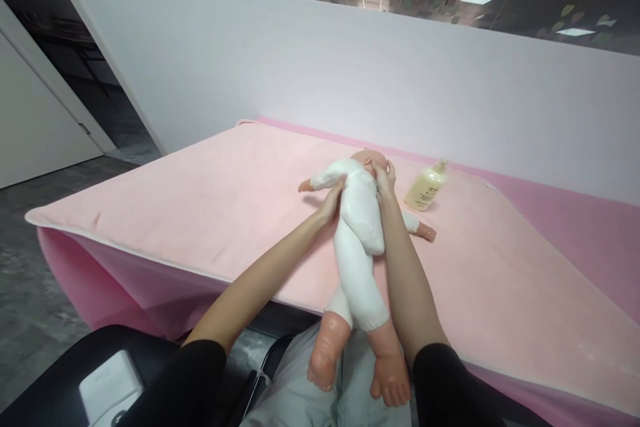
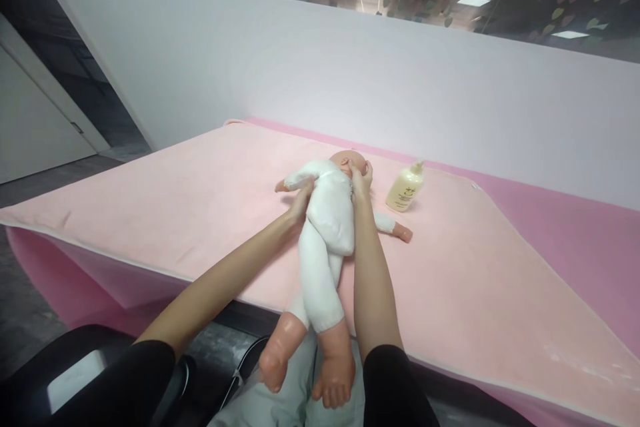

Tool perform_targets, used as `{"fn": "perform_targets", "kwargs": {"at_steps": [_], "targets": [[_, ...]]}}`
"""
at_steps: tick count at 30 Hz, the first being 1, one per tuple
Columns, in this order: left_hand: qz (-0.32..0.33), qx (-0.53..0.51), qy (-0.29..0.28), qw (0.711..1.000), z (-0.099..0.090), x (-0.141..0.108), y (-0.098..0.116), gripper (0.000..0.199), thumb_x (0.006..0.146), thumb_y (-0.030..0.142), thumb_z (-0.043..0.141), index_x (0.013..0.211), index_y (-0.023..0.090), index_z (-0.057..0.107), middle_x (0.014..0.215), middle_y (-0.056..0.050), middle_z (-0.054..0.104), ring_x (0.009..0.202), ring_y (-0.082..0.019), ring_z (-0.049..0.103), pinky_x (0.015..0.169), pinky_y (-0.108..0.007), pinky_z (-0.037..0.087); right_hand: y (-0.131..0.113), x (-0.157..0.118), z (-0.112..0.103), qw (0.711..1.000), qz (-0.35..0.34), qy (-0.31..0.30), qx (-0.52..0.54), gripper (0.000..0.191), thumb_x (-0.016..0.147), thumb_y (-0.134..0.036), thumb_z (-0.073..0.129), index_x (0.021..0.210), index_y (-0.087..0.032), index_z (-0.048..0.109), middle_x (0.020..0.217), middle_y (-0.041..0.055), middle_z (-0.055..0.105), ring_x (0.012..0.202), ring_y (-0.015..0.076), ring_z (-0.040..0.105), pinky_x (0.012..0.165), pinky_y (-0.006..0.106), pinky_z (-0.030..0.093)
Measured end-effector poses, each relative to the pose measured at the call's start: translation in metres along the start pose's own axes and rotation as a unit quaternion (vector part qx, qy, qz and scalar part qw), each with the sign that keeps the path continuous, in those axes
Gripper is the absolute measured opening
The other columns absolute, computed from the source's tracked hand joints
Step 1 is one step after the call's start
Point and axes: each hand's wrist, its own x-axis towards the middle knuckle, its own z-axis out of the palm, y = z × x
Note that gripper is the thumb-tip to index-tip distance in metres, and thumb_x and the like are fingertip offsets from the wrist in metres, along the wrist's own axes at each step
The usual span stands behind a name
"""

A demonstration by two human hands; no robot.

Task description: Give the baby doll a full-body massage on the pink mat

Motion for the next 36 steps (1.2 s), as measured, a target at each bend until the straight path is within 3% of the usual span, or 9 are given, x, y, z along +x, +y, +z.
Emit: {"fn": "perform_targets", "kwargs": {"at_steps": [5, 12, 14, 17, 20, 22, 24, 28, 36], "targets": [[0.002, 0.064, 0.111, 0.992, -0.034, 0.008, 0.001, 0.059, 0.08, 0.047, 0.06, 0.125, 0.01, 0.055, 0.122, -0.013, 0.065, 0.117, -0.029, 0.059, 0.101, -0.037, 0.047, 0.008, -0.005, 0.009, 1.0, -0.009, 0.007, -0.029, 0.076, 0.061, -0.036, 0.076, 0.129, -0.022, 0.048, 0.136, 0.0085, 0.05, 0.124, 0.0191, 0.051, 0.098, 0.033, 0.048], [-0.072, 0.32, 0.16, 0.931, -0.081, 0.01, 0.002, 0.059, 0.072, 0.058, 0.064, 0.109, 0.012, 0.067, 0.116, -0.015, 0.068, 0.111, -0.03, 0.062, 0.094, -0.038, 0.048, 0.012, -0.001, 0.004, 0.999, 0.035, 0.011, 0.022, 0.074, 0.064, -0.032, 0.075, 0.13, -0.024, 0.043, 0.131, 0.0078, 0.051, 0.109, 0.0168, 0.06, 0.088, 0.031, 0.054], [-0.074, 0.401, 0.177, 0.896, -0.088, 0.008, 0.002, 0.065, 0.07, 0.063, 0.063, 0.112, 0.013, 0.066, 0.118, -0.015, 0.067, 0.112, -0.031, 0.061, 0.093, -0.038, 0.047, 0.015, 0.001, 0.003, 0.999, 0.032, 0.012, 0.026, 0.071, 0.065, -0.031, 0.073, 0.129, -0.025, 0.043, 0.128, 0.0067, 0.053, 0.106, 0.0164, 0.061, 0.086, 0.03, 0.055], [-0.059, 0.548, 0.249, 0.797, -0.083, 0.001, 0.008, 0.062, 0.074, 0.068, 0.056, 0.103, 0.015, 0.069, 0.11, -0.015, 0.07, 0.11, -0.035, 0.06, 0.093, -0.042, 0.045, 0.018, 0.004, 0.002, 0.999, 0.036, 0.002, 0.038, 0.069, 0.065, -0.031, 0.073, 0.127, -0.027, 0.041, 0.125, 0.0053, 0.054, 0.105, 0.0161, 0.061, 0.084, 0.032, 0.056], [0.06, 0.61, 0.303, 0.73, -0.069, -0.004, 0.016, 0.046, 0.086, 0.054, 0.047, 0.103, 0.018, 0.069, 0.104, -0.012, 0.071, 0.107, -0.03, 0.061, 0.095, -0.042, 0.043, 0.019, 0.005, 0.002, 0.997, 0.052, -0.008, 0.054, 0.073, 0.063, -0.03, 0.075, 0.127, -0.028, 0.039, 0.125, 0.0053, 0.054, 0.104, 0.0157, 0.062, 0.085, 0.032, 0.056], [0.17, 0.614, 0.266, 0.724, -0.063, -0.005, 0.016, 0.042, 0.09, 0.047, 0.044, 0.116, 0.02, 0.063, 0.118, -0.009, 0.067, 0.116, -0.025, 0.057, 0.102, -0.038, 0.039, 0.018, 0.005, 0.002, 0.996, 0.055, -0.009, 0.063, 0.075, 0.062, -0.029, 0.076, 0.127, -0.027, 0.038, 0.127, 0.0064, 0.052, 0.103, 0.0154, 0.062, 0.085, 0.031, 0.056], [0.219, 0.624, 0.189, 0.726, -0.062, -0.002, 0.01, 0.046, 0.091, 0.046, 0.043, 0.127, 0.022, 0.057, 0.136, -0.006, 0.056, 0.13, -0.022, 0.045, 0.112, -0.037, 0.029, 0.017, 0.004, 0.001, 0.996, 0.051, -0.015, 0.07, 0.075, 0.061, -0.028, 0.076, 0.126, -0.026, 0.039, 0.128, 0.0072, 0.051, 0.102, 0.0154, 0.062, 0.085, 0.03, 0.055], [0.153, 0.628, 0.104, 0.756, -0.07, 0.006, -0.007, 0.05, 0.093, 0.048, 0.038, 0.136, 0.026, 0.049, 0.149, -0.003, 0.042, 0.14, -0.022, 0.033, 0.117, -0.044, 0.016, 0.015, 0.004, 0.0, 0.997, 0.037, -0.027, 0.059, 0.072, 0.06, -0.027, 0.077, 0.123, -0.026, 0.042, 0.124, 0.0055, 0.053, 0.103, 0.016, 0.061, 0.085, 0.031, 0.055], [0.085, 0.573, 0.082, 0.811, -0.074, 0.014, -0.012, 0.055, 0.091, 0.053, 0.036, 0.13, 0.02, 0.058, 0.138, -0.006, 0.055, 0.127, -0.025, 0.05, 0.116, -0.041, 0.021, 0.011, 0.005, -0.008, 0.998, 0.028, -0.022, 0.061, 0.07, 0.056, -0.024, 0.077, 0.118, -0.027, 0.043, 0.122, 0.0034, 0.052, 0.103, 0.0153, 0.061, 0.086, 0.032, 0.054]]}}
